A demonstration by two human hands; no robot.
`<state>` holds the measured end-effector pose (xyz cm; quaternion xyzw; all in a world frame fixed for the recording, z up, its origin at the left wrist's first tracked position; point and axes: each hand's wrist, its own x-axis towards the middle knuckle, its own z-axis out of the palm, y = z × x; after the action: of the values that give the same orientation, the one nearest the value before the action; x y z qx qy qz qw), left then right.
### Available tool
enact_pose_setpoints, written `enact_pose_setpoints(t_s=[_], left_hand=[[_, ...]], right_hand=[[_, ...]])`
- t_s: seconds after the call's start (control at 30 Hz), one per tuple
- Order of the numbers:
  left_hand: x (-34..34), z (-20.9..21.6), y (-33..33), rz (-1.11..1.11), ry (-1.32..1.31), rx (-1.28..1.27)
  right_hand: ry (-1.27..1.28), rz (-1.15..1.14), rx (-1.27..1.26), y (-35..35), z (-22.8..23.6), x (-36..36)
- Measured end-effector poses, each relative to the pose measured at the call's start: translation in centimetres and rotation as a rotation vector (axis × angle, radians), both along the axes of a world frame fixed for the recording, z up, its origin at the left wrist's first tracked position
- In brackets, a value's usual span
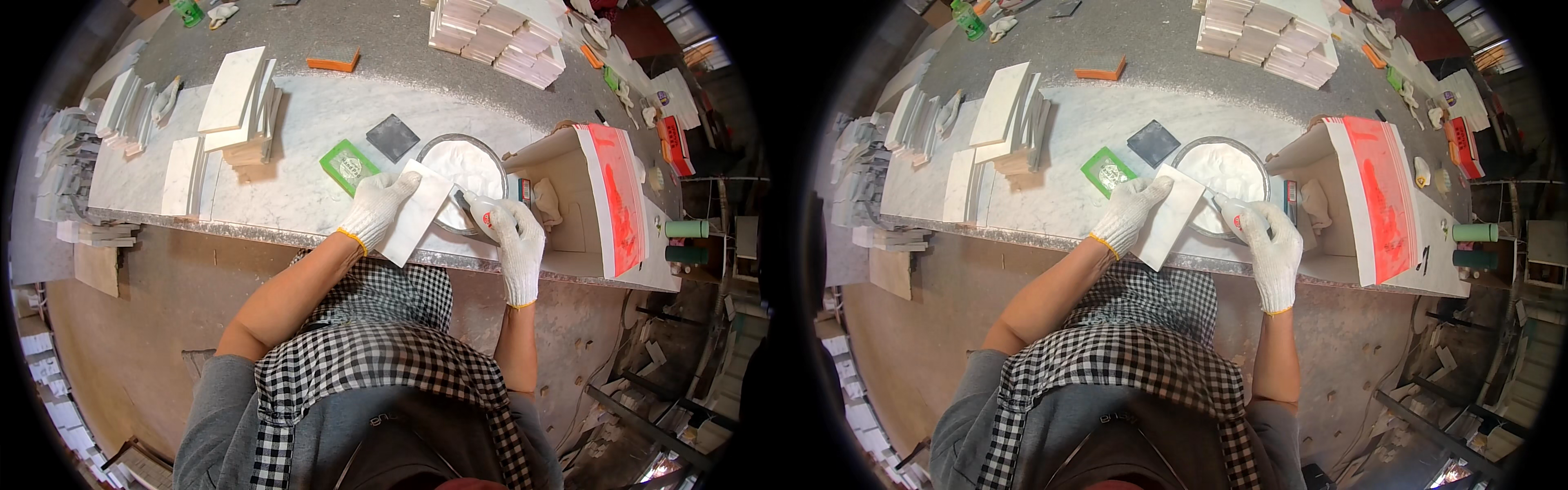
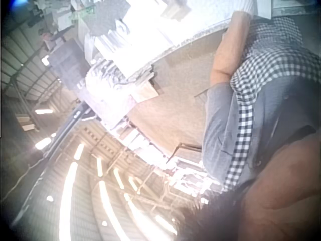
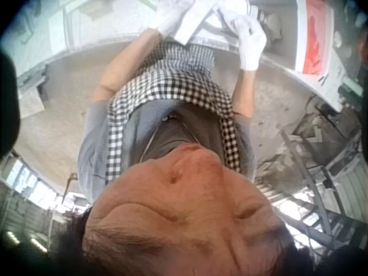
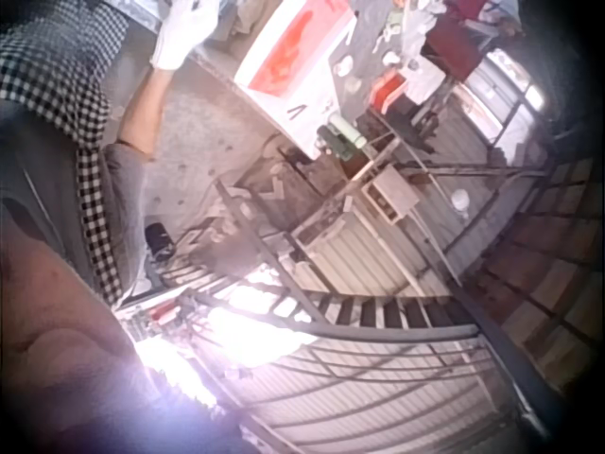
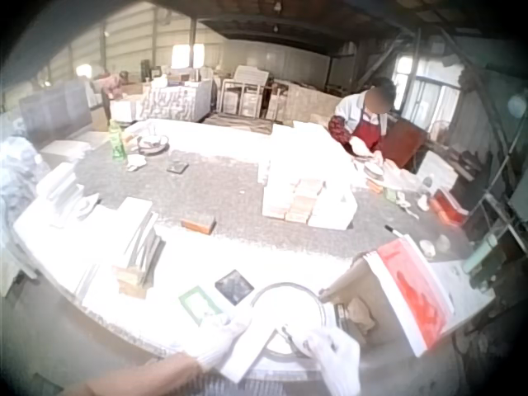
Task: The person sands small rectangular wood pieces with a green sanding block, then applies a white paste to the edges using a metal spatula. The person repeats this process on multiple pieces, stacking finished items on the table.
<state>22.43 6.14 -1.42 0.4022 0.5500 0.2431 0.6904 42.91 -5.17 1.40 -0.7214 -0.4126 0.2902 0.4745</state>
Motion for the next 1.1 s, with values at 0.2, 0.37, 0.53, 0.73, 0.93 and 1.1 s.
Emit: enact_pose_setpoints(t_s=[0.2,0.37,0.53,0.73,0.93,1.1], left_hand=[[0.0,-0.3,0.0,-0.005,0.001,0.006],[0.0,-0.9,0.0,0.009,-0.023,0.02],[0.0,-1.2,0.0,0.014,-0.021,0.011],[0.1,-1.1,0.0,0.017,-0.018,0.007],[0.1,-1.8,0.2,-0.006,0.011,0.017],[0.1,-1.4,0.1,0.004,0.003,0.008]], right_hand=[[-0.027,0.001,-0.009,0.0,0.3,-0.1],[-0.087,0.003,-0.003,0.0,0.3,0.0],[-0.115,0.0,-0.001,0.0,0.5,-0.2],[-0.162,0.004,0.001,0.1,1.3,-0.6],[-0.18,0.017,0.005,0.1,1.4,-0.5],[-0.258,0.01,-0.008,0.1,2.2,-0.9]])
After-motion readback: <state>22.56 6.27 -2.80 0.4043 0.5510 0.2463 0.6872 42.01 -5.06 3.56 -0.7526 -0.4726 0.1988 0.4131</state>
